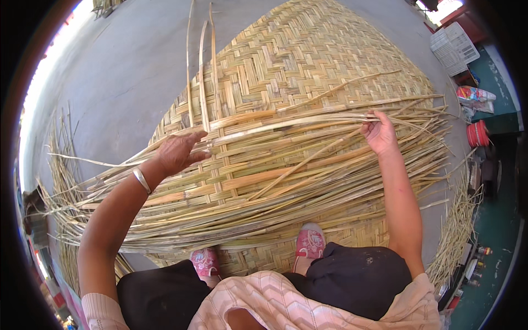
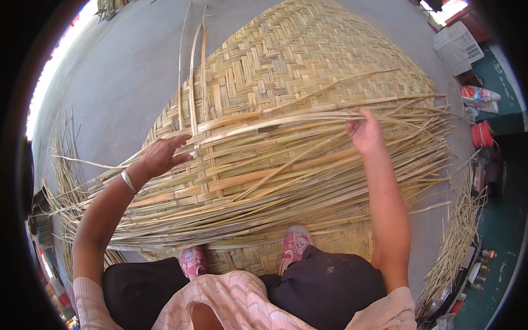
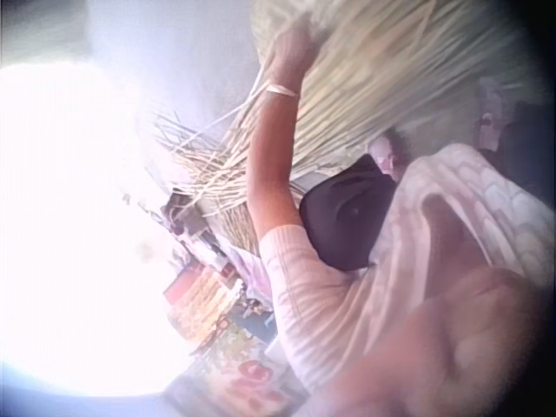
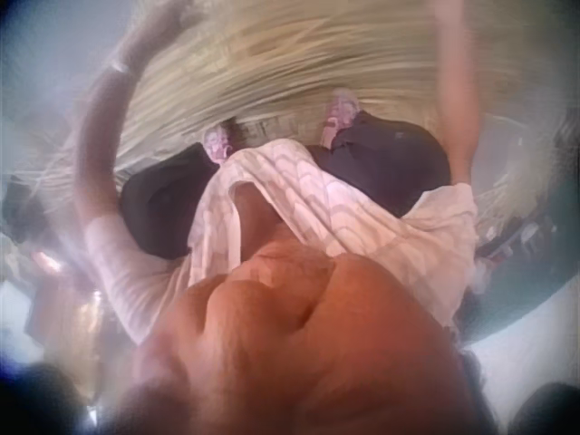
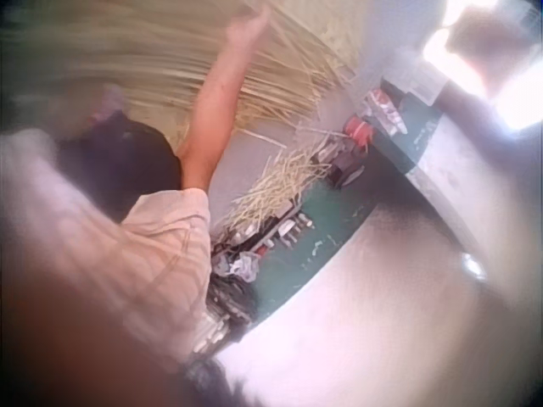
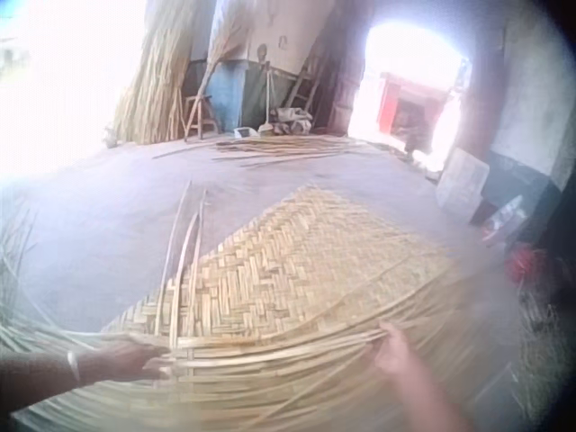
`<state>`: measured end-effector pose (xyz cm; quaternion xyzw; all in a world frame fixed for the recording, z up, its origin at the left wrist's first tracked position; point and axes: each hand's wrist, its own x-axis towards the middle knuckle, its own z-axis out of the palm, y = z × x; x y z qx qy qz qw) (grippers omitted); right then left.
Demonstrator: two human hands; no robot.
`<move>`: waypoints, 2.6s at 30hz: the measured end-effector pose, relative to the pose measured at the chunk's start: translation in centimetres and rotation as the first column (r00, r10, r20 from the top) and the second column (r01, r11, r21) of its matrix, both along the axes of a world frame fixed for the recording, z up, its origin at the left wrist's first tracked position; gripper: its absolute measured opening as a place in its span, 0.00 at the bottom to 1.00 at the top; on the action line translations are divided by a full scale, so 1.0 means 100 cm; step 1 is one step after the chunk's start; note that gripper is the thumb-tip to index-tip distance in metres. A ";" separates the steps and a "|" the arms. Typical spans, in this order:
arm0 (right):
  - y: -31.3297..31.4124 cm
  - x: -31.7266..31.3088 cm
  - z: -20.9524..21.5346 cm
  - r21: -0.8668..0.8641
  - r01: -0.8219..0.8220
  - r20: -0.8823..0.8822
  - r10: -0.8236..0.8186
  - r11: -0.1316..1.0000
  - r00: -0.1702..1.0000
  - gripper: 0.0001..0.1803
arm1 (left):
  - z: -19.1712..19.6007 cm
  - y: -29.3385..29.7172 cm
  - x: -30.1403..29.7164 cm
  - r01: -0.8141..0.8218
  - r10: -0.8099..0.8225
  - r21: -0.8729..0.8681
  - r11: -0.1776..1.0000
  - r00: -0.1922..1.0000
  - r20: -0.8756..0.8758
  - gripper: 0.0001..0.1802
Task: The person weaves a large flat basket by hand, interlacing long dried palm strips in an over-under pattern. They repeatedly pull strips through the weave, adjust tension, and reposition the mat to continue the pattern.
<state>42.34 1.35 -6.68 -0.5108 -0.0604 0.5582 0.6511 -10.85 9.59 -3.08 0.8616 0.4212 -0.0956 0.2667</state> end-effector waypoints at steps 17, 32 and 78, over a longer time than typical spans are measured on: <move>0.211 -0.118 0.102 -0.221 -0.368 0.887 0.343 0.903 0.308 0.31 | -0.064 -0.028 -0.004 0.351 -0.305 0.324 0.878 0.934 -0.186 0.24; 0.279 -0.290 0.090 -0.162 -0.583 0.986 0.103 0.796 -0.134 0.34 | -0.112 0.046 -0.035 -0.681 0.656 -0.046 0.731 0.683 0.320 0.19; 0.289 -0.190 0.012 0.411 -0.167 -0.095 0.224 0.896 0.970 0.08 | -0.104 0.152 -0.067 -0.633 0.766 -0.441 0.636 0.585 0.265 0.12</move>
